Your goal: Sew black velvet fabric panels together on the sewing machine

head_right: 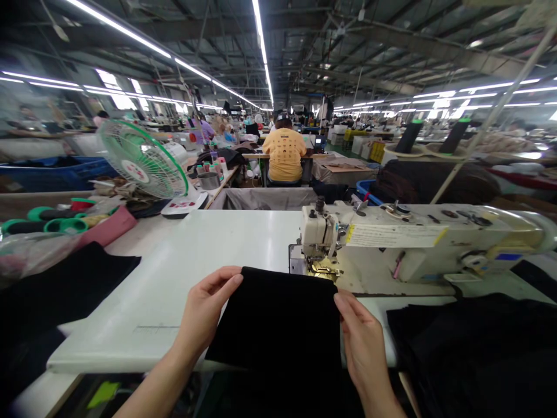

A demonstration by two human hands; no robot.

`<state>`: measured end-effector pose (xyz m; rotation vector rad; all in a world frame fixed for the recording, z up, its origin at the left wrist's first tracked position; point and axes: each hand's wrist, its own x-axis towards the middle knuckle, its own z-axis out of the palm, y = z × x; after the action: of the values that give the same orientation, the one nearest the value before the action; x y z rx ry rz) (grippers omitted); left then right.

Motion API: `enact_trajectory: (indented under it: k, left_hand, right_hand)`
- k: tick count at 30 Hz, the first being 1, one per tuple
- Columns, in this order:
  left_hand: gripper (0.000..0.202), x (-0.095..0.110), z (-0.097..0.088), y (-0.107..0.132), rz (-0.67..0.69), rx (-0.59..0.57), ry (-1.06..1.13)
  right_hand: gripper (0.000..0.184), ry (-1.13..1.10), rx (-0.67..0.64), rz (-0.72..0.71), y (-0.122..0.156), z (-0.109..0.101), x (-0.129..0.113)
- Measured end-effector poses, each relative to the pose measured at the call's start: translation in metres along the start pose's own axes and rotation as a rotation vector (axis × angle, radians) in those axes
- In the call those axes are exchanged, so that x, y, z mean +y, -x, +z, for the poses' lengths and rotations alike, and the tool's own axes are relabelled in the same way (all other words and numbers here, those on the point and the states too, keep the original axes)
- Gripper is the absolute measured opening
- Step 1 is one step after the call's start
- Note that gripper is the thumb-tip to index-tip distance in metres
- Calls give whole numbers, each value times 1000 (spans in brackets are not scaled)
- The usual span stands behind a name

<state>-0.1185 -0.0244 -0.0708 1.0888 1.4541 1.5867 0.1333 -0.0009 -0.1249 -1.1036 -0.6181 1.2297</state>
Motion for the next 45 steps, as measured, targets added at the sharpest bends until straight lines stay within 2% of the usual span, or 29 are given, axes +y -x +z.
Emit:
enact_trajectory:
  k: [5, 13, 21, 24, 30, 39, 43, 45]
  left_hand:
    - [20, 4, 4, 3, -18, 77, 40]
    - [16, 9, 7, 4, 66, 101, 8]
    - [18, 7, 8, 0, 82, 107, 16]
    - [25, 6, 6, -1, 76, 138, 69]
    - [34, 7, 2, -7, -42, 153, 184]
    - [34, 10, -4, 1, -40, 179, 156]
    - [33, 5, -12, 4, -7, 129, 91]
    - [32, 6, -20, 3, 43, 104, 36]
  right_hand:
    - [35, 2, 60, 14, 3, 1, -3]
    - [34, -18, 38, 12, 8, 0, -12]
    - [33, 5, 24, -54, 12, 3, -15]
    - [32, 21, 10, -111, 13, 6, -18]
    - [26, -2, -34, -176, 11, 12, -22]
    - [29, -56, -24, -182, 11, 18, -18]
    - [27, -79, -36, -228, 10, 20, -17]
    - [24, -83, -97, -242, 13, 19, -20]
